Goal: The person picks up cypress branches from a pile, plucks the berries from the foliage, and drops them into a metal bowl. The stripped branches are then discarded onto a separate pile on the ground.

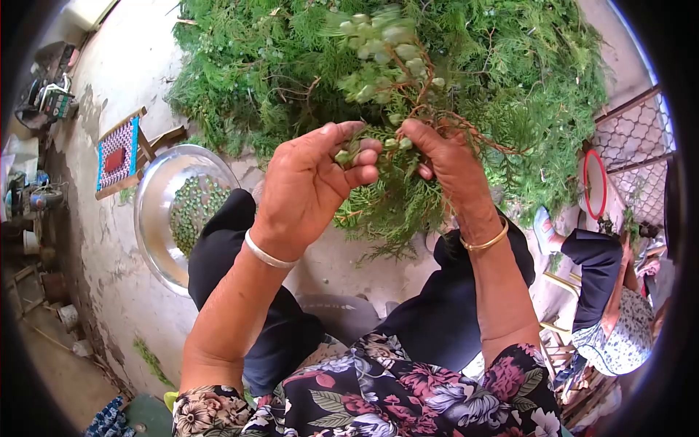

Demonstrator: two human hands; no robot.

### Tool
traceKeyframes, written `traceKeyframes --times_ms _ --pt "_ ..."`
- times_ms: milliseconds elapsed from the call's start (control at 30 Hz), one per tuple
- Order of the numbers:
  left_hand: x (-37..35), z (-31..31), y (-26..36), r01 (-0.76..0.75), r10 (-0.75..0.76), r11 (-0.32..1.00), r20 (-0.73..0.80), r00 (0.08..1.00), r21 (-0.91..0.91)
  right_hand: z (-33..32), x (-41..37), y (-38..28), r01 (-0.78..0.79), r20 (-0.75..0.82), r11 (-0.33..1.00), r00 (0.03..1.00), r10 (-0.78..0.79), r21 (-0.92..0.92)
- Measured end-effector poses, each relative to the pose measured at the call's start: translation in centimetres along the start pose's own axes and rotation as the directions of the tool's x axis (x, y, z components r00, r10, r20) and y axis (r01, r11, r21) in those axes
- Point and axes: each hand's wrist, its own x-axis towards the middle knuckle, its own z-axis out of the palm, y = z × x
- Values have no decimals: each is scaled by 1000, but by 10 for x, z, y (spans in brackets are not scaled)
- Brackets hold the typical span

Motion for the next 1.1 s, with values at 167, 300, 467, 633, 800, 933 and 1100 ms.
traceKeyframes --times_ms 167,300,467,633,800,933,1100 --pt "1 1 -9 -86 76 986 73 994 143 -1 3 18 37 108 999 994 -37 -4" --pt "2 1 -11 -136 102 965 154 983 224 2 -5 -2 -19 173 999 985 27 -45" --pt "3 4 -24 -286 228 787 174 958 547 -1 -6 -3 -43 248 997 967 59 -69" --pt "2 2 -31 -401 336 458 264 904 793 -8 0 17 -104 298 992 947 121 -71" --pt "5 -2 -32 -453 371 321 329 868 832 -3 -6 6 -125 305 992 944 129 -34" --pt "10 -9 -34 -527 452 175 408 793 832 -2 -10 15 -25 340 997 941 0 69" --pt "9 -7 -35 -423 384 475 251 889 772 3 -10 6 258 341 946 922 -181 -194"
